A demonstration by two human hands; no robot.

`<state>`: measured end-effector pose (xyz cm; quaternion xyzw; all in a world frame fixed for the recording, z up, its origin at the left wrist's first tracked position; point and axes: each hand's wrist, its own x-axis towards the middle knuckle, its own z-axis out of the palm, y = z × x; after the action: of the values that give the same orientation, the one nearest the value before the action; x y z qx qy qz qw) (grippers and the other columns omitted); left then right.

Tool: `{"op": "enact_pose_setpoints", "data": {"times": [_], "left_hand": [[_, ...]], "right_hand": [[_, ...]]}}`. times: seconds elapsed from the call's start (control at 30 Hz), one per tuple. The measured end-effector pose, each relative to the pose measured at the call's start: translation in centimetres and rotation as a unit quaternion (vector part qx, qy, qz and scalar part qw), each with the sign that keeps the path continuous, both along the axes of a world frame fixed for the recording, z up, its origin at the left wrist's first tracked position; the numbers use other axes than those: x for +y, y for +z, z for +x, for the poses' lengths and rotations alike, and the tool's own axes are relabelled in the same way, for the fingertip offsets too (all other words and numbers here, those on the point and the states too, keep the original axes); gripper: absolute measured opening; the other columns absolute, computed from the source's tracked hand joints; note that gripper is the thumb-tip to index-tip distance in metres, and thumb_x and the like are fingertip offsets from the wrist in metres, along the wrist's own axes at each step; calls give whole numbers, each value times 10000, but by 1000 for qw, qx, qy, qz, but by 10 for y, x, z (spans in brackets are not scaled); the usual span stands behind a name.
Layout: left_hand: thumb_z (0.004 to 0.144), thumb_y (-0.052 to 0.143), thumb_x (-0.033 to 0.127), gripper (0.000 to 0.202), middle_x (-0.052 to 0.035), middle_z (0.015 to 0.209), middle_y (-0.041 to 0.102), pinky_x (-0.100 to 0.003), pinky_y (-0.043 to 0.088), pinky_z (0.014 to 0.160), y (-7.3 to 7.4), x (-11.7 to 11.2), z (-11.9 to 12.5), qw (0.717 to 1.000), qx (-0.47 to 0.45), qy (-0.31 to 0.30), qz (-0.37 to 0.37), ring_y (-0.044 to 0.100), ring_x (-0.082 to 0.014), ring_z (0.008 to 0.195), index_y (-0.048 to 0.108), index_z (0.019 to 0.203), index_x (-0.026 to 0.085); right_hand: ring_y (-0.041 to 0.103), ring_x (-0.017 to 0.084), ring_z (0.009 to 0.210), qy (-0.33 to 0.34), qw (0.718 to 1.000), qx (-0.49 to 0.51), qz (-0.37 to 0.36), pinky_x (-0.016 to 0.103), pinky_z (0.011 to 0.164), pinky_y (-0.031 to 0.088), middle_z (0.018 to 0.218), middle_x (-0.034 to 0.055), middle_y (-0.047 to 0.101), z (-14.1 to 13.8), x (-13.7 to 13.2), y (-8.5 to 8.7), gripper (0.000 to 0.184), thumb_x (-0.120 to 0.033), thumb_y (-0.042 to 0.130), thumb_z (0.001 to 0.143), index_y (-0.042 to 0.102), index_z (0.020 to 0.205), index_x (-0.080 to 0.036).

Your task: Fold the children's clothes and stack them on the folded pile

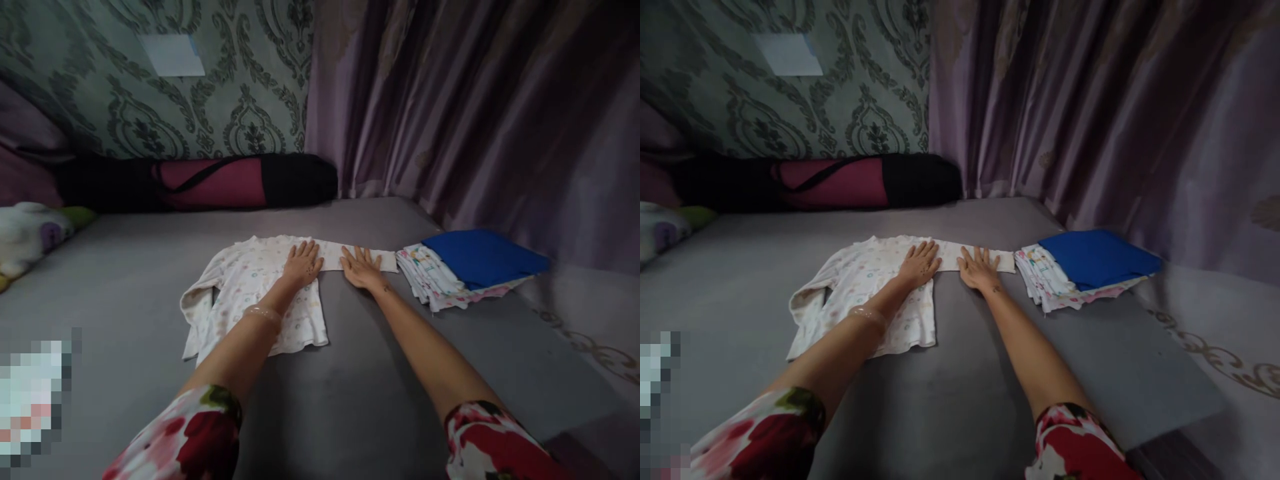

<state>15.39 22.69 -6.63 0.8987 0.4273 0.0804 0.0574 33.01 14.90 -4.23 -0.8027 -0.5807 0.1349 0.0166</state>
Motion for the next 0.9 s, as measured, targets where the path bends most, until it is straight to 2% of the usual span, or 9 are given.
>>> {"op": "enact_pose_setpoints", "data": {"times": [0.13, 0.27, 0.37, 0.47, 0.53, 0.6, 0.67, 0.8, 0.9], "left_hand": [[970, 248, 429, 577, -78, 1565, 261, -477, 132, 1172, -1, 1, 0, 1000, -3, -3, -14, 191, -265, 1450, 316, 1478, 164], [969, 273, 416, 577, -92, 1573, 231, -493, 86, 1175, 4, 1, 3, 999, -12, -2, -50, 156, -273, 1458, 303, 1480, 149], [959, 314, 471, 625, -126, 1577, 203, -472, 108, 1176, 18, 3, -1, 990, -48, -20, -129, 144, -268, 1461, 278, 1484, 134], [947, 381, 451, 623, -187, 1542, 274, -360, 245, 1147, 39, 3, -21, 980, -139, -31, -142, 272, -245, 1425, 336, 1449, 86], [925, 450, 405, 555, -191, 1468, 404, -319, 332, 1096, 52, 0, -51, 973, -200, -39, -105, 416, -231, 1339, 437, 1381, 89], [899, 503, 379, 476, -166, 1351, 533, -325, 399, 1037, 62, -7, -94, 967, -246, -19, -60, 528, -224, 1216, 523, 1295, 116], [876, 534, 363, 405, -139, 1223, 619, -342, 458, 957, 66, -18, -146, 960, -270, 62, -33, 588, -226, 1102, 579, 1213, 142], [822, 559, 321, 297, -109, 959, 686, -320, 489, 782, 59, -42, -241, 918, -241, 313, -43, 632, -220, 878, 650, 1027, 128], [813, 557, 437, 329, -78, 793, 680, -279, 452, 660, 48, -58, -274, 893, -229, 373, -109, 617, -202, 743, 670, 862, 133]], "right_hand": [[102, 374, 1438, -45, 998, -47, 7, 636, 1097, 56, 1579, 110, 198, 24, -11, 0, 566, -516, 144, 982, 242, 1509, -334], [185, 366, 1421, -45, 994, -93, 32, 616, 1092, 124, 1553, 138, 260, 28, -18, 0, 552, -488, 178, 986, 276, 1502, -315], [227, 365, 1406, -42, 993, -104, 26, 623, 1078, 152, 1541, 144, 286, 26, -20, 1, 565, -490, 157, 982, 281, 1502, -304], [236, 364, 1403, -45, 993, -106, 22, 623, 1077, 159, 1542, 140, 282, 26, -18, 0, 589, -508, 125, 971, 280, 1502, -305], [225, 368, 1408, -44, 994, -100, 24, 621, 1081, 154, 1543, 141, 274, 27, -15, -1, 618, -532, 102, 959, 277, 1504, -299], [215, 378, 1409, -48, 995, -87, 23, 634, 1069, 175, 1543, 146, 263, 30, -10, -2, 638, -549, 93, 948, 278, 1504, -297], [258, 389, 1388, -62, 995, -69, 25, 636, 1046, 227, 1537, 154, 268, 32, -5, -2, 639, -556, 115, 941, 298, 1497, -299], [400, 380, 1294, -63, 995, -50, 60, 557, 1035, 308, 1472, 196, 357, 24, 11, 3, 588, -463, 299, 928, 402, 1446, -204], [381, 342, 1313, 6, 990, -52, 133, 496, 1060, 300, 1456, 211, 377, -14, 32, 10, 537, -324, 333, 924, 425, 1411, -117]]}}
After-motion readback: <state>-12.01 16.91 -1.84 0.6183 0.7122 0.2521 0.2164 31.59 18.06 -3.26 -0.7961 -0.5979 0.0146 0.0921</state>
